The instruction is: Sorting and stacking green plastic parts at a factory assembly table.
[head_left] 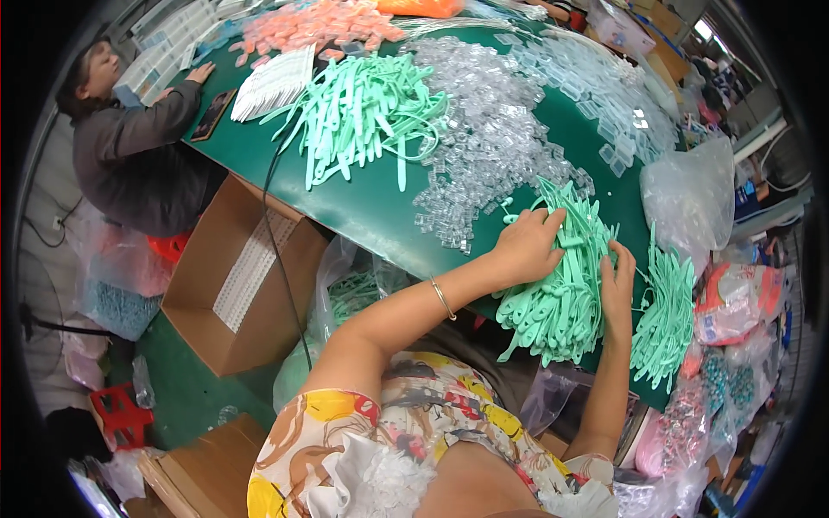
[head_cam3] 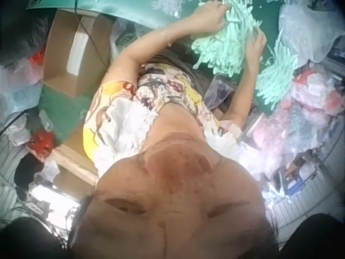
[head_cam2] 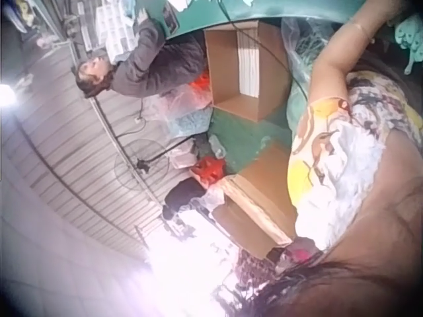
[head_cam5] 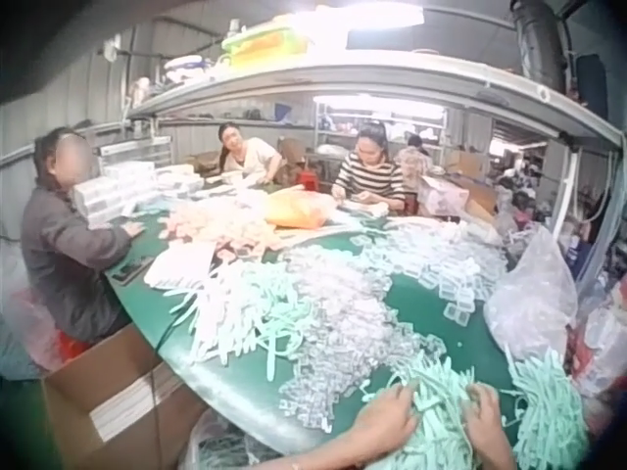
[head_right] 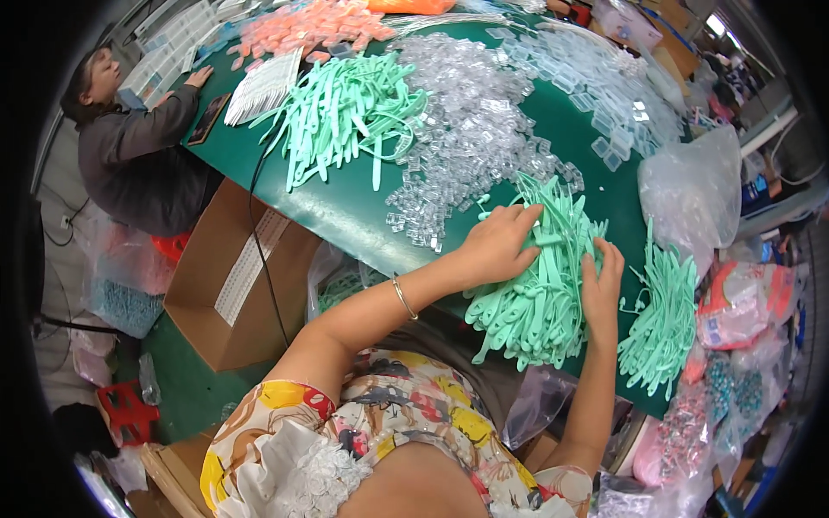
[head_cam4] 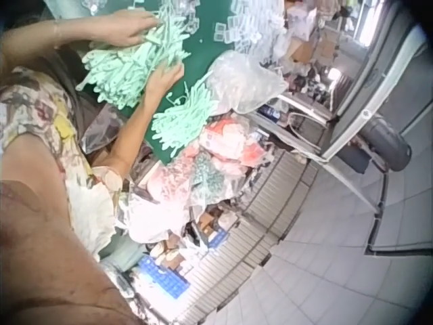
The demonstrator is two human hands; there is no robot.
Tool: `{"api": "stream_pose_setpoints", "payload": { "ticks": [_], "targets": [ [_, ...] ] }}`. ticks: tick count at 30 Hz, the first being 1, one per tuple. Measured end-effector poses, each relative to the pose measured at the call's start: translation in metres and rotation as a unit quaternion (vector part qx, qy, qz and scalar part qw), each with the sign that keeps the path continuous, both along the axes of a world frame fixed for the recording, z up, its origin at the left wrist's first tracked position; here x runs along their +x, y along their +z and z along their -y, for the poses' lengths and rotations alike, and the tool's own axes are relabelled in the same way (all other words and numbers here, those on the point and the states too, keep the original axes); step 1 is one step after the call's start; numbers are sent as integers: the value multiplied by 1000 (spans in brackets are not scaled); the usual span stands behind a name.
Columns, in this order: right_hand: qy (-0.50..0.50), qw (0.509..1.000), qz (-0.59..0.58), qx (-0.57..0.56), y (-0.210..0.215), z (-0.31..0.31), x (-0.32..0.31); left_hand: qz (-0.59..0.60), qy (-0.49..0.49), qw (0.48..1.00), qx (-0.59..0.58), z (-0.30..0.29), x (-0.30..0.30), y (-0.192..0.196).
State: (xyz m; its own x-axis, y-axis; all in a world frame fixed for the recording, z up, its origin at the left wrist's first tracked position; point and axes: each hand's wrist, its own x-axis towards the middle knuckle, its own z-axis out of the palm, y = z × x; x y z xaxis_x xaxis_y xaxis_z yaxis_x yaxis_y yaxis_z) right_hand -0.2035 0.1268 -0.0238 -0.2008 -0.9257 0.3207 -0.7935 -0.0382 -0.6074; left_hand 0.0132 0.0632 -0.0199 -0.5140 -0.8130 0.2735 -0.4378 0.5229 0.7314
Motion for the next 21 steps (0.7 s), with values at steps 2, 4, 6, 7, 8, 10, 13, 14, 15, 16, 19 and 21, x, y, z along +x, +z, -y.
{"api": "stream_pose_setpoints", "payload": {
  "ticks": [2,4,6,7,8,10,13,14,15,16,19,21],
  "targets": [
    [-5,999,-10,33,15,-2,-2,-10,11,999,-34,-1,9,1],
    [-4,998,-64,24,30,1,-1,-18,21,997,-70,1,21,4],
    [3,987,-156,-26,46,8,-4,-55,29,995,-80,2,35,9],
    [7,987,-157,-27,56,14,3,-56,34,995,-81,6,44,4],
    [48,985,-158,-47,68,21,14,-98,56,988,-103,14,55,-4],
    [124,975,-158,-93,88,42,44,-149,108,978,-99,25,79,-12],
    [256,950,-148,-97,96,80,84,-174,174,965,-92,39,116,-20],
    [295,936,-155,-110,96,95,101,-175,178,964,-94,43,127,-25],
    [333,920,-164,-123,96,109,119,-190,209,955,-95,47,135,-29],
    [364,907,-174,-125,94,125,138,-203,242,944,-95,51,144,-33],
    [441,862,-192,-161,82,172,190,-195,274,942,-12,51,160,-37],
    [467,842,-199,-183,73,204,220,-209,272,939,4,52,162,-36]
  ]
}}
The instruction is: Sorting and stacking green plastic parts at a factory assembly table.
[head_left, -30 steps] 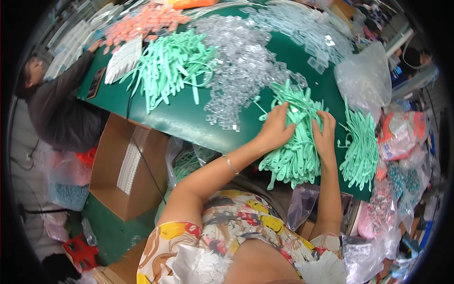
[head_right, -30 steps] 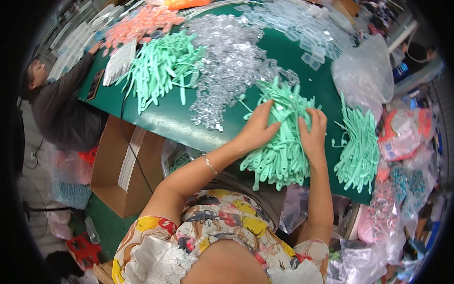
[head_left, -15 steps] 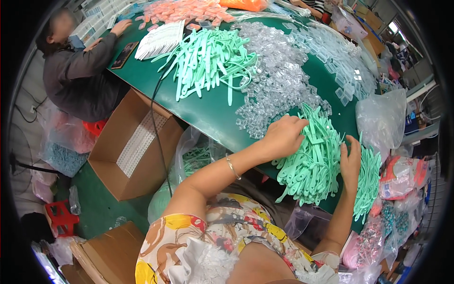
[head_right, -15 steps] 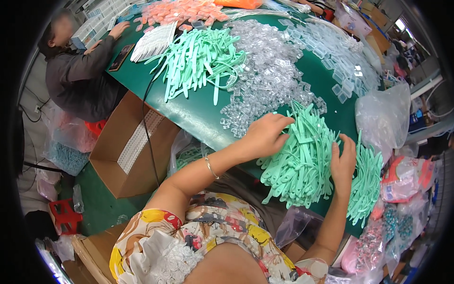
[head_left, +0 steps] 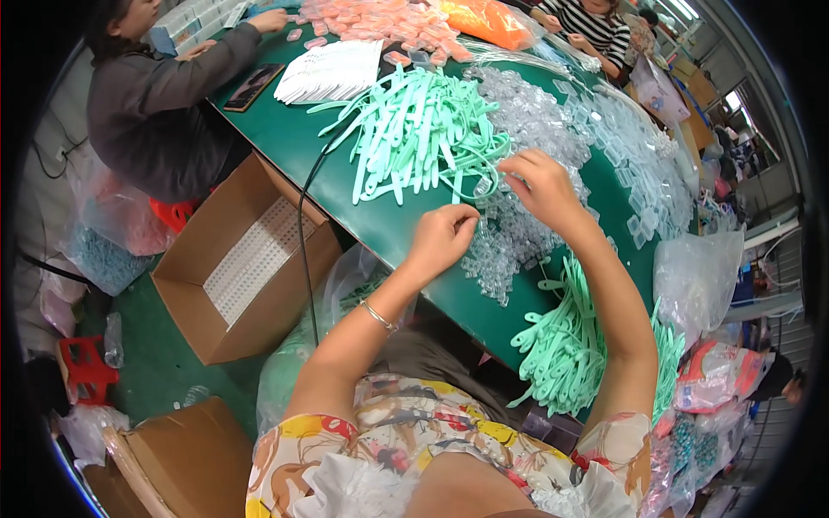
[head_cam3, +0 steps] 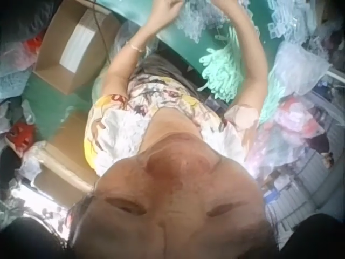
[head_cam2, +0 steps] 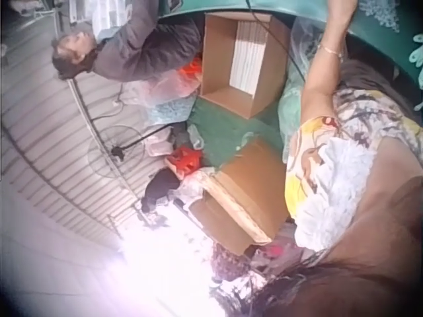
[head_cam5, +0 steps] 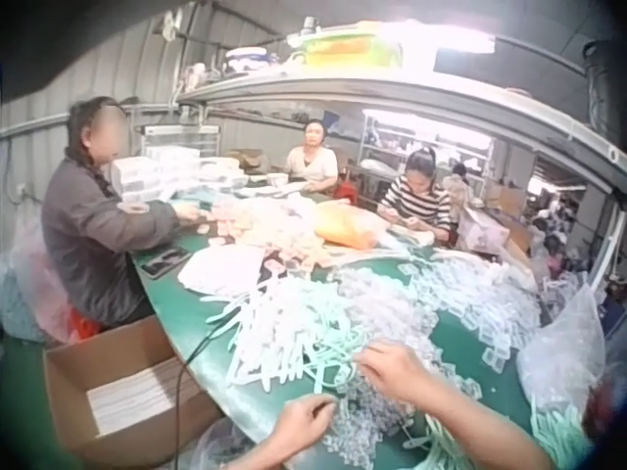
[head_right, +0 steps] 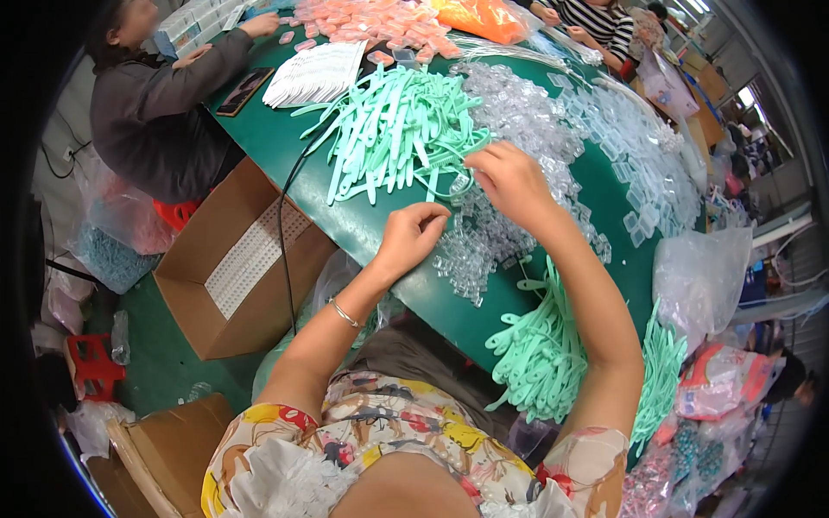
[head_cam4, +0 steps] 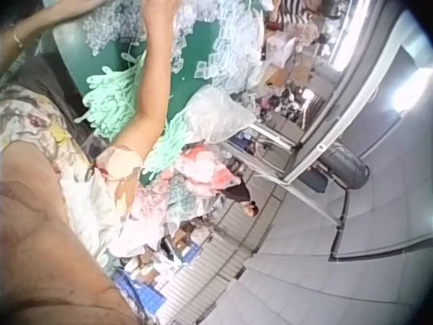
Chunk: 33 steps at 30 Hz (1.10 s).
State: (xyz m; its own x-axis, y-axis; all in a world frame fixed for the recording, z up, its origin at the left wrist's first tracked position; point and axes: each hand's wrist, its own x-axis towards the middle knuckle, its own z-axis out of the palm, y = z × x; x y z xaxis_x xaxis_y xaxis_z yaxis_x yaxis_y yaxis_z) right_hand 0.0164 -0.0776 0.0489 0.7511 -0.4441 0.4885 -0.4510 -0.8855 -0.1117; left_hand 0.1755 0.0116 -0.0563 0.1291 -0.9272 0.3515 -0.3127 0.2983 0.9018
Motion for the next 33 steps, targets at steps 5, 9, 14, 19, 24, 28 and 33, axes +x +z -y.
{"api": "stream_pose_setpoints", "payload": {
  "ticks": [5,9,14,19,24,28,33],
  "targets": [
    [10,1000,6,0,-17,62,62,-30,-31,999,10,0,2,-6],
    [29,999,-6,-26,-22,92,87,-16,-34,999,-9,-1,1,-3],
    [18,997,-72,-18,-26,122,89,7,-39,999,-14,0,2,-4],
    [10,988,-32,150,-25,133,82,6,-45,999,-10,-1,4,-2],
    [28,996,-76,42,-26,136,78,-3,-46,999,-13,-2,4,0],
    [44,987,-143,-49,-26,135,83,23,-57,998,3,-2,5,4],
    [98,974,-181,-99,-28,141,94,28,-61,998,9,-2,5,3]
  ]
}}
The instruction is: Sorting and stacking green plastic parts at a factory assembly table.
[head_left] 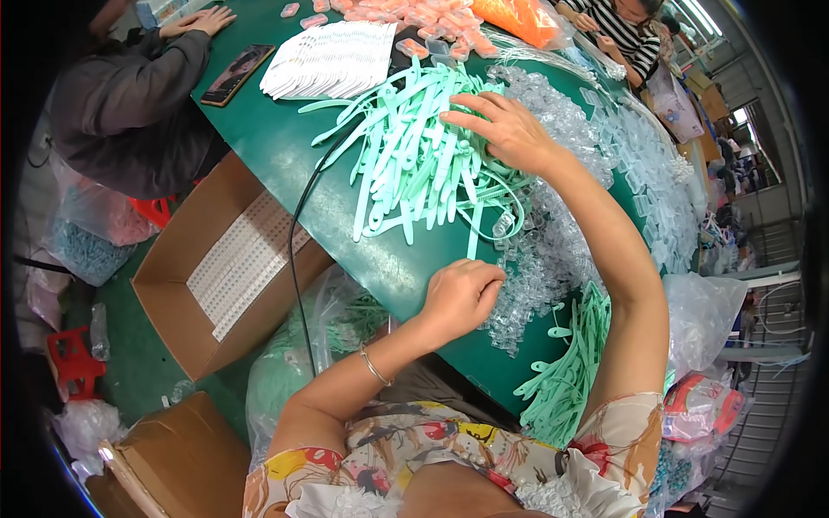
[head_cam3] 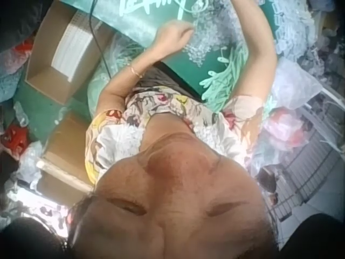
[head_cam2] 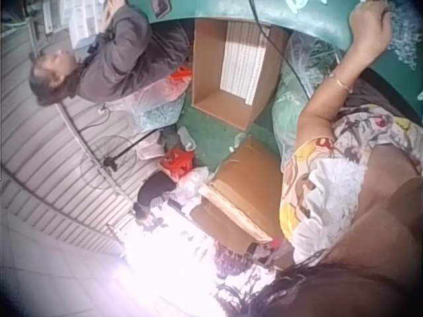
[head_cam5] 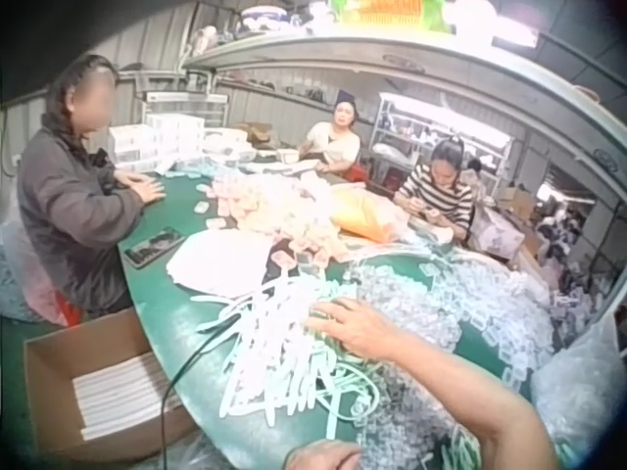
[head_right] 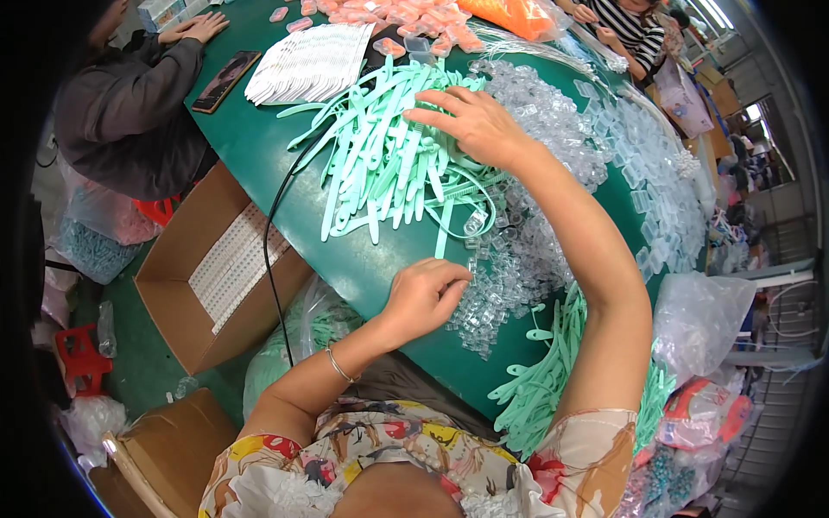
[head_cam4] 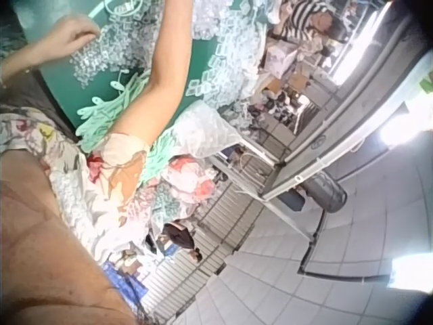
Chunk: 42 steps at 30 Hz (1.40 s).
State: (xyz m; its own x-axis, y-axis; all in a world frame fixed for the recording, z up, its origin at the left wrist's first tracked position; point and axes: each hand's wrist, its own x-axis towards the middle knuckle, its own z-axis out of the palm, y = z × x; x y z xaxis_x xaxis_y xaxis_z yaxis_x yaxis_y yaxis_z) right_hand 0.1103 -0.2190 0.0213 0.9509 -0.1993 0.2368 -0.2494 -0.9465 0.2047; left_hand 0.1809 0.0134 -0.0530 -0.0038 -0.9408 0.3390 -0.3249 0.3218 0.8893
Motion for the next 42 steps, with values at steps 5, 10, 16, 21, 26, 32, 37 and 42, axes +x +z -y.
{"api": "stream_pose_setpoints", "payload": {
  "ticks": [5,10,16,21,26,32,37,42],
  "targets": [
    [33,999,-26,-9,5,6,6,-2,5,1000,-22,0,-2,-3],
    [78,996,-28,-28,7,3,15,4,4,1000,-18,-1,-2,-2],
    [137,987,-24,-75,6,8,16,0,4,1000,-26,-1,-2,-5],
    [144,988,-21,-54,5,6,14,5,4,1000,-31,-1,-1,-5],
    [164,985,-20,-58,3,5,11,7,2,999,-36,-1,-2,-5],
    [191,980,12,-60,0,-1,13,17,-2,1000,-24,-2,-1,-3],
    [195,979,-2,-53,-2,-4,12,-15,70,994,-84,3,23,8],
    [178,983,-10,-52,-3,-8,16,168,229,948,-145,64,105,34]
  ]
}}
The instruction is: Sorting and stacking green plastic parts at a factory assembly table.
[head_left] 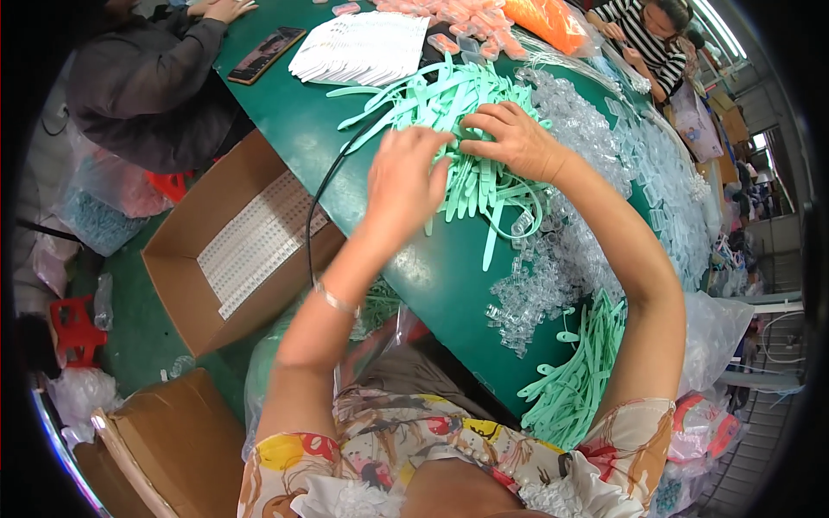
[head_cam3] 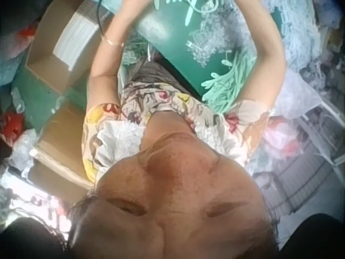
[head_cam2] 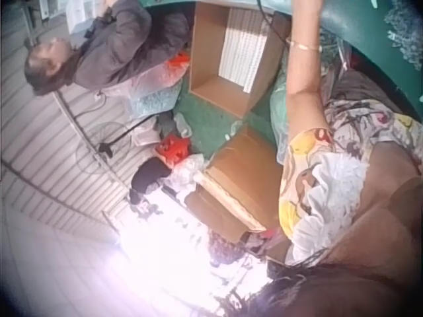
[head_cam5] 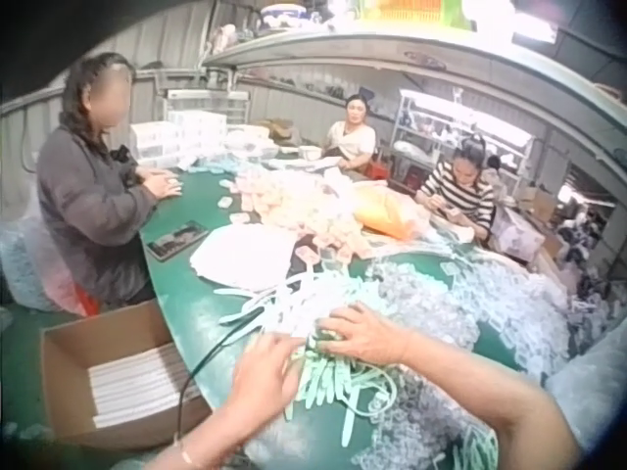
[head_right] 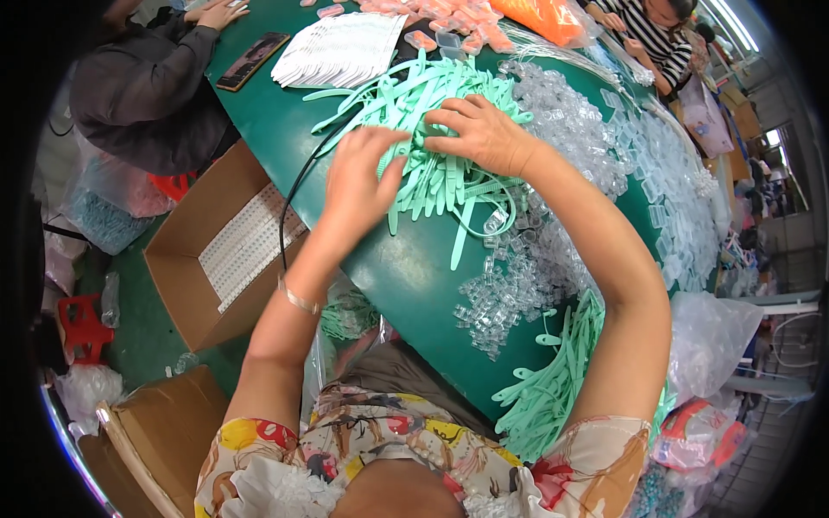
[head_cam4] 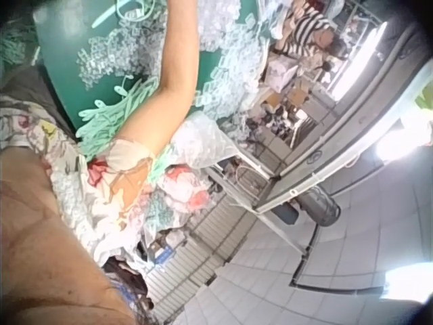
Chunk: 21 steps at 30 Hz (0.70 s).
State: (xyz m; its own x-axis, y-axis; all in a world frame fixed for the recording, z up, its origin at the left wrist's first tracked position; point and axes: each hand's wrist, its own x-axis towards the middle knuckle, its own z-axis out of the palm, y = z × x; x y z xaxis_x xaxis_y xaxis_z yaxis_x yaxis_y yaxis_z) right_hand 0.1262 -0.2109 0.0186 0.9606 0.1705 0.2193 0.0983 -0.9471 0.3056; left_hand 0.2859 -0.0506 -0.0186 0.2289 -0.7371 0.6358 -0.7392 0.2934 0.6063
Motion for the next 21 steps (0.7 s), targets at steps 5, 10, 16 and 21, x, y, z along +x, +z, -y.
{"api": "stream_pose_setpoints", "payload": {
  "ticks": [5,10,16,21],
  "targets": [
    [-12,1000,3,-4,-4,-1,0,92,46,992,66,33,12,-13],
    [-35,999,10,26,-1,-3,-9,107,77,986,99,38,19,-27],
    [-47,998,29,36,-4,-7,-8,115,1,993,5,38,6,-11],
    [-41,997,8,62,-2,-7,-5,142,14,989,37,47,12,-31]
  ]
}}
